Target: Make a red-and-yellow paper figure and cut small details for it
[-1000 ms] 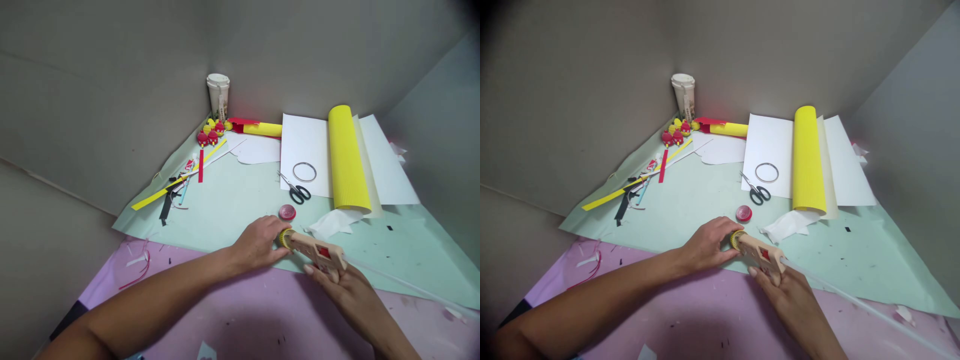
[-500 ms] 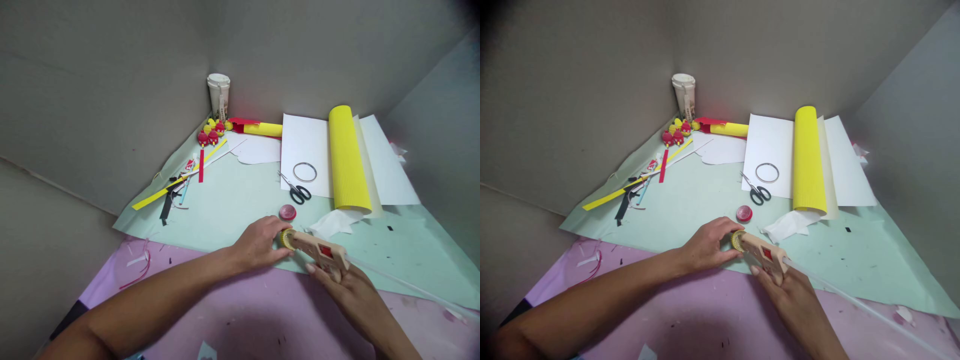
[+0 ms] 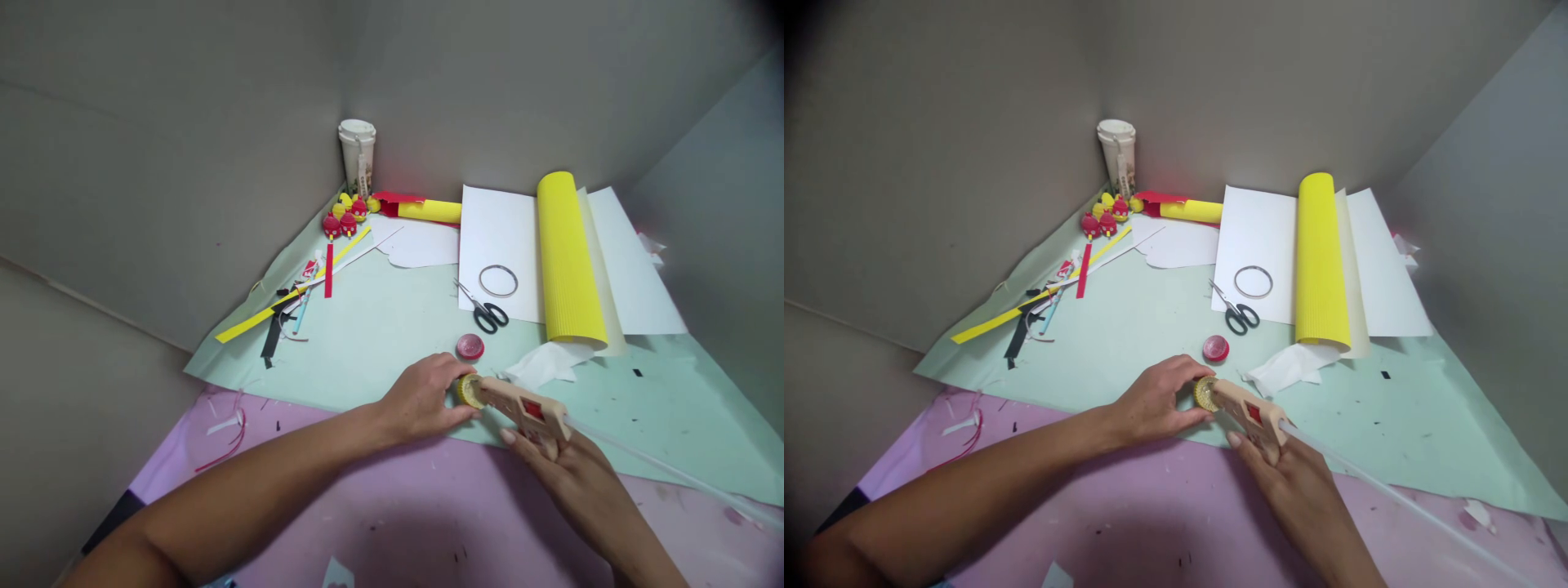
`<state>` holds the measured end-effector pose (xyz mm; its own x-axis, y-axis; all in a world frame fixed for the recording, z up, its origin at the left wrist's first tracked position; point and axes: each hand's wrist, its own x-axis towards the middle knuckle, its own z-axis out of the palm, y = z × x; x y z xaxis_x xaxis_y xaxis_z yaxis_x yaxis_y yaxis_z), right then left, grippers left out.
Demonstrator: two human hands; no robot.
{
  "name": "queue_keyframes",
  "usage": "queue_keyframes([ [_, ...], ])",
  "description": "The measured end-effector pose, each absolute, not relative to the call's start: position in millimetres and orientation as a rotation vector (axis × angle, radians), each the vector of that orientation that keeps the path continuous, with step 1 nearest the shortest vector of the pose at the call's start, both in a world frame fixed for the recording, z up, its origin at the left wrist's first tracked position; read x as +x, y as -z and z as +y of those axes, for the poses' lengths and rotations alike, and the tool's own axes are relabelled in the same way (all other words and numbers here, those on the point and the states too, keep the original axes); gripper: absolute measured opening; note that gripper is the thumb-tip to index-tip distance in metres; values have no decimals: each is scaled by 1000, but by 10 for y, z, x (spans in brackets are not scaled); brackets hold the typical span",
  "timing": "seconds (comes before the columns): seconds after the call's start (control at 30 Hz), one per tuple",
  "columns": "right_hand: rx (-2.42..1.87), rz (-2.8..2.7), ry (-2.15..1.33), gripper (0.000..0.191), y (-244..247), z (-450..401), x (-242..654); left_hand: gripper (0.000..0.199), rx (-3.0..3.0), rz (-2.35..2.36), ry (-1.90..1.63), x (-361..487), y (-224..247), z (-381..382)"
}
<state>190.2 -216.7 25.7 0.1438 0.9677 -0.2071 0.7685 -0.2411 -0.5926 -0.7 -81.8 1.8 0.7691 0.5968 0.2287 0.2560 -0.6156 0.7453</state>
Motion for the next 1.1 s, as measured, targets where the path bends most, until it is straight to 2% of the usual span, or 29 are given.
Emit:
queue_keyframes([
  [1.1, -2046, -1656, -833, 49, -331, -2163, 1856, 40, 2229, 620, -577, -10, -51, -836],
])
